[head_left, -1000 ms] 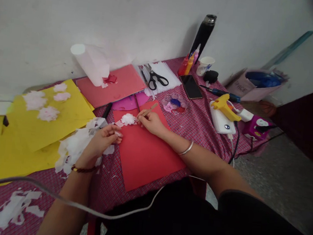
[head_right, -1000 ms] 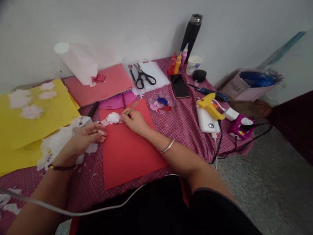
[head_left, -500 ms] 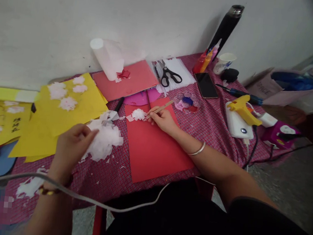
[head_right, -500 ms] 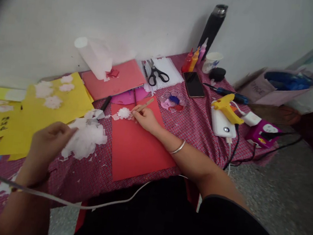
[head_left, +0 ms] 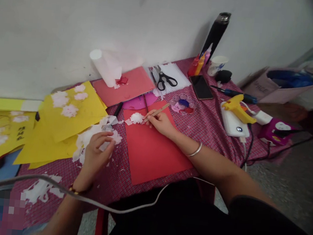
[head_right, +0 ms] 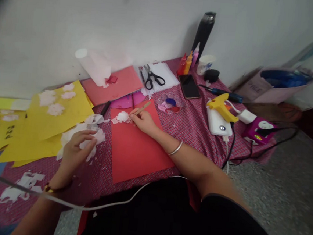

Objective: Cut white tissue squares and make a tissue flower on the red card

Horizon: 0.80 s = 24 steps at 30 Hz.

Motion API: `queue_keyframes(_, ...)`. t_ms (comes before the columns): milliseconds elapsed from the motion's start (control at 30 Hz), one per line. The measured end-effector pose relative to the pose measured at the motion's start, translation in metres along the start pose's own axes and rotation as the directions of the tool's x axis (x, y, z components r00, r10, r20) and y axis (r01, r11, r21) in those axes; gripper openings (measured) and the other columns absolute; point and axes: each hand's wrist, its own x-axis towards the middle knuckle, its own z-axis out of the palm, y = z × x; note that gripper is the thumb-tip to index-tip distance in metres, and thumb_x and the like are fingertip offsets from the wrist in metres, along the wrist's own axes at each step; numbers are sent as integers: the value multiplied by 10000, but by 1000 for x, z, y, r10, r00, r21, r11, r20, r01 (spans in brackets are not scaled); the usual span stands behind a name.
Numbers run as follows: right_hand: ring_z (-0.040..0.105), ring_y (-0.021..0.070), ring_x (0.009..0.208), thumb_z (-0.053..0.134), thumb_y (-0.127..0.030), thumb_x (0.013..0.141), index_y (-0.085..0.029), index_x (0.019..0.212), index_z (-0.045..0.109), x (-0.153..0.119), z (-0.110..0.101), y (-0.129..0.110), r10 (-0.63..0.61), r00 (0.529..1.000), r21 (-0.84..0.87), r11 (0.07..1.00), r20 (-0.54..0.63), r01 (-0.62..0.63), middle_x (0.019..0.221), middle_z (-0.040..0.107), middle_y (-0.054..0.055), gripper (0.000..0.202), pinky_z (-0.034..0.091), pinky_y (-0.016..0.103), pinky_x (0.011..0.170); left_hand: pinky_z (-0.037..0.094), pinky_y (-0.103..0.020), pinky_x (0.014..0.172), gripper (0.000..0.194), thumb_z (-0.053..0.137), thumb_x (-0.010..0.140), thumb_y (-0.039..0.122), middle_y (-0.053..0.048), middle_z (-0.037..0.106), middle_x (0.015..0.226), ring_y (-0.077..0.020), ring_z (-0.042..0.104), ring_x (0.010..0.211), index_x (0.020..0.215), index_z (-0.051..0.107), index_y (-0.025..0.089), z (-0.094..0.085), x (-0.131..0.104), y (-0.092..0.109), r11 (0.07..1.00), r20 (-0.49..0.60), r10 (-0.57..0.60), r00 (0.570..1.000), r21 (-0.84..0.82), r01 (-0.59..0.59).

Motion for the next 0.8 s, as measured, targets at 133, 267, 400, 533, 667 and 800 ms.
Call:
queue_keyframes(133,556,90,558,541,-244,924,-173,852,584,1,-1,-5,18,1000,23,1000,-13,-17,703,625,-14,110,475,209,551,450,-260,625,170,744,760,333,25,621,646,-136,570,609,736,643,199,7,21,17,830,79,-336,939,-446,334)
queue_keyframes(267,555,93,554,535,-220,924,-175,865,603,2,-2,-7,14,999,34,999,-32,-13,694,620,-17,101,468,207,540,401,-215,536,292,846,576,297,51,609,616,-87,512,518,745,636,183,29,49,31,602,164,-418,894,-686,407)
queue_keyframes(400,555,86,561,520,-172,928,-166,881,603,2,-1,-5,23,1000,22,999,2,-23,700,625,-17,96,468,196,544,431,-225,558,393,871,492,349,6,685,694,-108,575,577,780,680,162,55,64,24,504,247,-478,843,-708,494)
queue_keyframes(533,569,91,619,512,-119,918,-146,851,626,2,3,1,5,998,-102,995,66,2,729,619,-6,135,476,210,606,431,-233,548,416,868,476,402,7,677,670,-107,550,553,761,692,156,71,63,4,519,241,-515,823,-676,523)
queue_keyframes(667,592,98,719,505,-92,916,-135,738,615,3,5,6,-23,997,-259,965,77,42,880,666,44,213,474,231,700,408,-227,551,348,834,569,397,11,664,663,-100,523,543,782,709,151,75,56,-2,589,228,-475,850,-635,500)
queue_keyframes(800,592,101,752,493,-87,927,-135,676,588,4,4,8,-43,993,-333,940,108,77,935,679,61,273,465,241,734,399,-224,574,247,769,680,369,18,637,647,-104,513,567,781,707,152,74,53,2,689,223,-369,902,-586,427)
